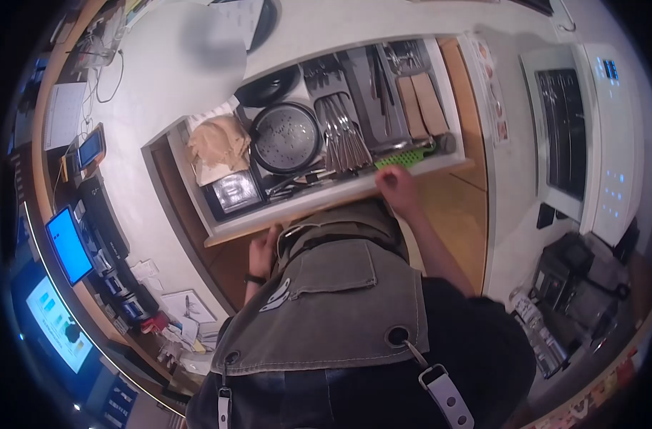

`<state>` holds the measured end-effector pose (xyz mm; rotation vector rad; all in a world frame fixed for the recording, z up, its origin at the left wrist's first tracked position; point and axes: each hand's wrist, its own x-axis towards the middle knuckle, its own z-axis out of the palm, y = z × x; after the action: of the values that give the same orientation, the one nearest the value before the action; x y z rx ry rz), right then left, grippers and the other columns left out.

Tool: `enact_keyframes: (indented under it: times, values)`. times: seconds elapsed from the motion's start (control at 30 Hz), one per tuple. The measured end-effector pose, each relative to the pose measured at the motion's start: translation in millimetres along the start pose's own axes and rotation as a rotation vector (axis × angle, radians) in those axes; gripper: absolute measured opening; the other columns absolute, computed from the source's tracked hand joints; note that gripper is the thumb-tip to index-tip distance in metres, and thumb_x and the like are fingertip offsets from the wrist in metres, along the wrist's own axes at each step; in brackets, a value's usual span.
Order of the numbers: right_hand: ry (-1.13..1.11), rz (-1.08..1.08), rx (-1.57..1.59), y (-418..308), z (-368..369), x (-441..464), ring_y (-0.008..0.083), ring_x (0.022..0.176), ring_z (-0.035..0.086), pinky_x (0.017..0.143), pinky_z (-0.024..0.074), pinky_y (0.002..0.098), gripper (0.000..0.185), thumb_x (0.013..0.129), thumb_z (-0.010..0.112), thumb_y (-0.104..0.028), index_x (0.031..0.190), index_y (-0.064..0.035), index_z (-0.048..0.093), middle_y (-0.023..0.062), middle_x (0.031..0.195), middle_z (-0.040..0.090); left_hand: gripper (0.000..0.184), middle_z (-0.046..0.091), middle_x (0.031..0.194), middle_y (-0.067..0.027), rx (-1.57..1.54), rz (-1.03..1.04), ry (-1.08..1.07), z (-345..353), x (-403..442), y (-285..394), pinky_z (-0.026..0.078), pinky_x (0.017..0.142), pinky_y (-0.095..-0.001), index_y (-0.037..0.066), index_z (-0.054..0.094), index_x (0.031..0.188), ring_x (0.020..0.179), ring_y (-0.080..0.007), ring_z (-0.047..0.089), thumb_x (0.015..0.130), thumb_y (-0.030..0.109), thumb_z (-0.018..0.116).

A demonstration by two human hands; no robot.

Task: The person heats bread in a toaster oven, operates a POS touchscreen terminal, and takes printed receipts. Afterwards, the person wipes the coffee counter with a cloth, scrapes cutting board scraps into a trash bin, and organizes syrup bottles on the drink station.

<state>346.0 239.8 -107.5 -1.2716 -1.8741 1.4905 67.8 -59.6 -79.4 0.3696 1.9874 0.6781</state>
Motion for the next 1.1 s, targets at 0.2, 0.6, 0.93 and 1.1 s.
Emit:
enact_keyframes:
  times: [0.2,0.6,0.93,1.1]
  values:
    - [-0.183,-0.08,-0.697,52.1,-5.2,129.0,0.037,0.085,0.071,0.079,0.0568,0.0418,0.014,0.086,0.07,-0.012,0.095,-0.0026,0.072,0.0194,0.09,0.072,0.049,0.059,0.059,-0.0041,0.147,0.19,-0.084,-36.5,14.5,80.4,0.045,0.055,-0.0286,-0.001,0.07,0.08,0.055,-0.0101,0.058,0.102,0.041,0.059]
    - [0.104,0.365,-0.872,96.5,-86.9,176.8,0.0385,0.106,0.067,0.094,0.053,0.0462,0.04,0.082,0.077,-0.04,0.093,-0.0018,0.074,0.023,0.107,0.071,0.034,0.068,0.073,-0.0063,0.161,0.188,-0.022,-36.5,5.6,71.3,0.047,0.059,-0.0284,0.0,0.068,0.105,0.064,-0.0114,0.061,0.101,0.033,0.063]
    - [0.191,0.368,-0.838,83.3,-70.2,160.1,0.0337,0.1,0.071,0.089,0.0554,0.0429,0.04,0.079,0.081,-0.038,0.105,-0.0092,0.075,0.0167,0.1,0.074,0.032,0.07,0.075,-0.0077,0.125,0.259,-0.047,-20.9,8.0,69.5,0.048,0.064,-0.028,0.003,0.069,0.108,0.07,-0.0124,0.064,0.101,0.033,0.063]
    - [0.268,0.367,-0.715,98.4,-66.5,155.6,0.0299,0.096,0.071,0.085,0.0555,0.0407,0.04,0.076,0.084,-0.036,0.105,-0.0111,0.075,0.0125,0.097,0.075,0.031,0.07,0.075,-0.0072,0.186,0.217,-0.026,-29.5,11.0,75.3,0.046,0.062,-0.0282,0.003,0.07,0.108,0.068,-0.0123,0.063,0.1,0.033,0.064]
